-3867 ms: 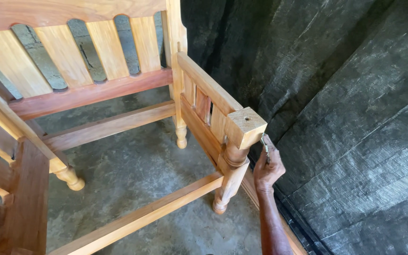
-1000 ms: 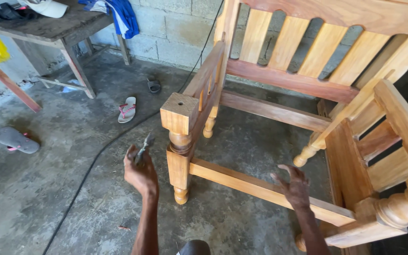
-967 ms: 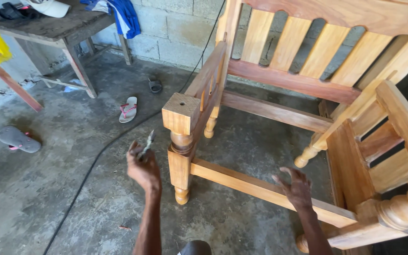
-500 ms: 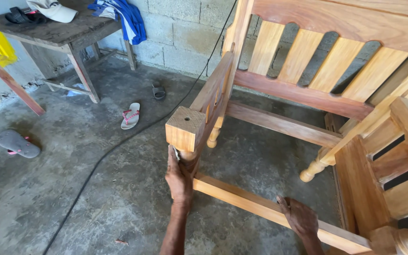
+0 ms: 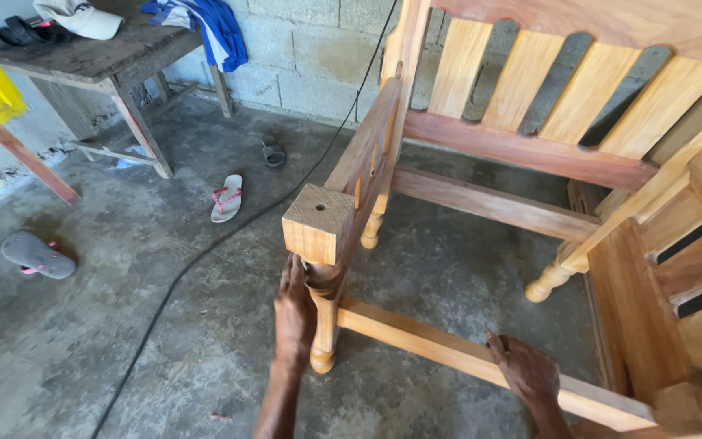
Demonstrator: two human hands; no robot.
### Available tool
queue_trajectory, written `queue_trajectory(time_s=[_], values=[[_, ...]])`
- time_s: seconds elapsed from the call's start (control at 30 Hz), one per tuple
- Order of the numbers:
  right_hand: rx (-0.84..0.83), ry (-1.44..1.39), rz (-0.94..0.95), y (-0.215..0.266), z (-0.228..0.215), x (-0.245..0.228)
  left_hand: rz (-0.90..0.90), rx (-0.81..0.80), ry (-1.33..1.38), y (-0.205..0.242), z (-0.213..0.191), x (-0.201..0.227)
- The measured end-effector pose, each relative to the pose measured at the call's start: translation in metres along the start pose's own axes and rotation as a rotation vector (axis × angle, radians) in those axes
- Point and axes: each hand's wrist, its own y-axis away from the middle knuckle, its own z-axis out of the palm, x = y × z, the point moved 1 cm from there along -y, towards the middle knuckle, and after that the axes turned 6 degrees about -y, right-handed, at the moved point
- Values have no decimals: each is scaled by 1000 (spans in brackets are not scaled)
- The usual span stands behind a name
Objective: The person sands a wooden chair frame with a sanding block, working over the backrest, armrests, and turned leg details, steadying the chair with the other hand and repositioning around the frame to sand different surfaces.
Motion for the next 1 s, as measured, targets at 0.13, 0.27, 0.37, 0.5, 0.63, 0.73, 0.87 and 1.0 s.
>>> queue_trajectory(time_s=[0.13, 0.27, 0.37, 0.5, 0.63, 0.73, 0.87, 1.0], values=[[-61, 58, -33, -17, 16, 18, -22, 65, -25, -2, 13, -4], [-122, 42, 65, -6, -1, 1, -66, -296, 98, -33, 18, -81], [-66, 37, 30, -4, -1, 2, -203, -568, 386, -53, 13, -82], [-76, 40, 49, 1, -2, -1, -190, -319, 280, -29, 10, -56], [9, 15, -5, -8, 4, 6, -397, -148, 609, 18, 70, -128], [-17, 59, -17, -16, 9, 13, -89, -416, 593, -36, 62, -163], [-49, 38, 18, -7, -3, 1, -176, -749, 646, -83, 49, -159], [-60, -9, 46, -2, -15, -5, -425, -736, 687, -91, 59, -149]])
